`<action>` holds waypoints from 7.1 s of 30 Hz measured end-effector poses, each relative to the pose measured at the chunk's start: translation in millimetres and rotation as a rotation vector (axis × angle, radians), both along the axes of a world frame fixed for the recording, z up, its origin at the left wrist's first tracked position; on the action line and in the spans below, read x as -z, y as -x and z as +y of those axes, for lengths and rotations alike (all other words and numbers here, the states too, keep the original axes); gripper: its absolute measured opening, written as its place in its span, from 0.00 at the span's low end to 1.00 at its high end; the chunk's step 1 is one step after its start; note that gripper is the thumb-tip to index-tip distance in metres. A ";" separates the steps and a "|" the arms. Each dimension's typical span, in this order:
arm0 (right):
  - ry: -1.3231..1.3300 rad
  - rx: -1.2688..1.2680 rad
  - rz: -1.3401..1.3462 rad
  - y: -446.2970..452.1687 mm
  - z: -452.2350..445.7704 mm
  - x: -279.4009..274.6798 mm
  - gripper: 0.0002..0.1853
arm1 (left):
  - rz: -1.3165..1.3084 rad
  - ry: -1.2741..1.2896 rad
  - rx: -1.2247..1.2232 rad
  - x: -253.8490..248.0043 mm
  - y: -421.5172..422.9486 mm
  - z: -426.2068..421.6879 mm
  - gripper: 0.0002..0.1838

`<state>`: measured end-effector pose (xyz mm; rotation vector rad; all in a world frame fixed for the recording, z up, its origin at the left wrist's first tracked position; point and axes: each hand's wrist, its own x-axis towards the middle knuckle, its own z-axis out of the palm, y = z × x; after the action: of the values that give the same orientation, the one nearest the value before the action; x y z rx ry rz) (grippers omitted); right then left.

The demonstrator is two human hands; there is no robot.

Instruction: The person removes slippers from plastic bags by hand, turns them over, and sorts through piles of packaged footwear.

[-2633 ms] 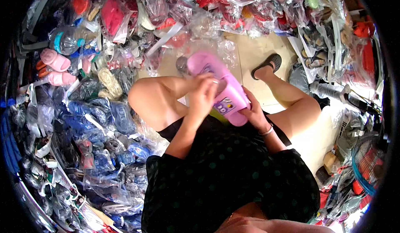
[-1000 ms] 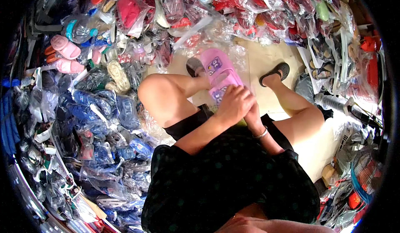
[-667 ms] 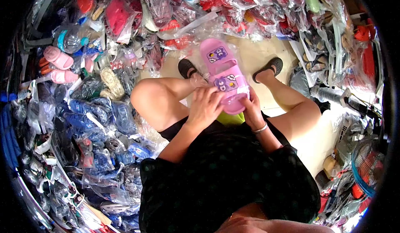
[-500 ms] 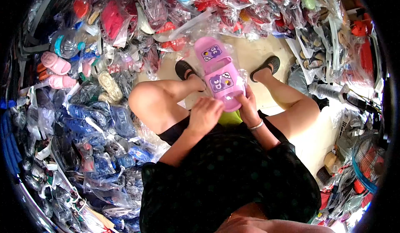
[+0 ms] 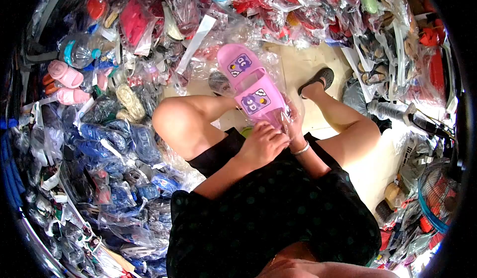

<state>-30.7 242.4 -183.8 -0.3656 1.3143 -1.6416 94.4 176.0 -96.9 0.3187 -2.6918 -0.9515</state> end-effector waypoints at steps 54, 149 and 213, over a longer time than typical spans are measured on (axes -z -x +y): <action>0.153 0.291 -0.345 -13.1 -6.3 -37.9 0.27 | 0.397 -0.613 -0.696 66.4 -7.1 -54.9 0.11; 0.092 0.200 0.037 -10.4 -16.9 -58.4 0.27 | 0.325 0.117 -0.460 -9.6 29.2 -83.6 0.20; 0.053 -0.163 0.364 -0.1 -0.3 -22.4 0.28 | 0.241 0.315 -0.586 9.4 25.6 -78.8 0.12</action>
<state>-30.6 242.2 -161.4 -0.8129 1.4643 -1.5197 68.8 97.1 -106.3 0.8051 -2.2690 -0.3615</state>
